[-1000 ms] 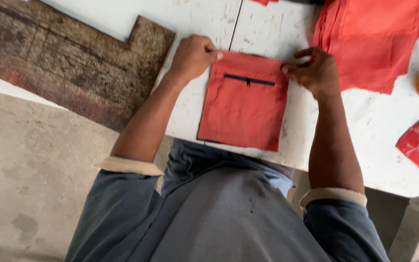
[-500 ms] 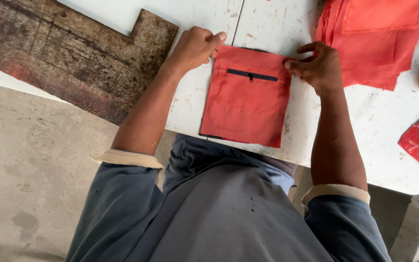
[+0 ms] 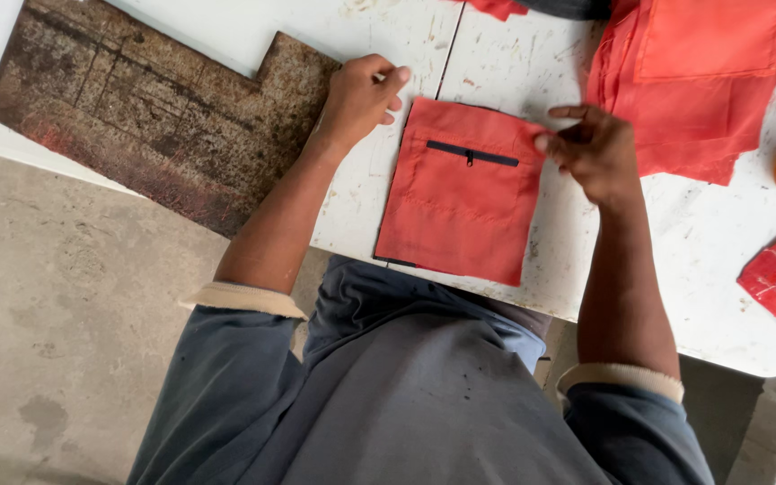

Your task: The person assembles small fabric pouches by aligning red and black patterned pieces, inserting a zipper, and applying adhesive with a brush. The person repeatedly folds, aligns, and glues the fabric layers, then stacks the finished pouches on the table.

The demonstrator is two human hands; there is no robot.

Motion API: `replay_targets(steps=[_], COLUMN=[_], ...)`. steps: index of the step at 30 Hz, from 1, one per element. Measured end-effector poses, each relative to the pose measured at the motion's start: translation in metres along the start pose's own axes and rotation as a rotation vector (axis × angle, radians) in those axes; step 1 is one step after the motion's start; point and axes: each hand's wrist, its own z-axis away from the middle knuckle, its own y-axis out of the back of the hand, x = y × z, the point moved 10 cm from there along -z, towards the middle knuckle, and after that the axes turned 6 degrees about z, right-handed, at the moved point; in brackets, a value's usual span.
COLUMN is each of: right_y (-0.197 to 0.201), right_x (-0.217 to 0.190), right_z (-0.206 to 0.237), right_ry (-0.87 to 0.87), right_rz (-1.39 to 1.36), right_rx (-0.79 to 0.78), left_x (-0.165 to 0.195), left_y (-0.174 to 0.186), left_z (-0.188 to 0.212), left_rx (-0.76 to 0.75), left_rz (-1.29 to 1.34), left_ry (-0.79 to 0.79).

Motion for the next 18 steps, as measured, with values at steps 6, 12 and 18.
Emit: replay_targets(steps=[6,12,18], right_y=[0.061,0.148,0.181], right_x=[0.027,0.094,0.17], right_z=[0.073,0.168,0.235], right_ry=[0.052,0.027,-0.088], right_rz=[-0.15,-0.364,-0.519], right_rx=[0.116,0.322,0.503], left_x=[0.049,0.076,0.175], left_y=[-0.026,-0.059,-0.067], left_z=[0.05,0.08,0.138], left_rx=[0.078,0.113,0.051], left_rz=[-0.43,-0.42,0.063], left_ry=[-0.539,-0.548,-0.667])
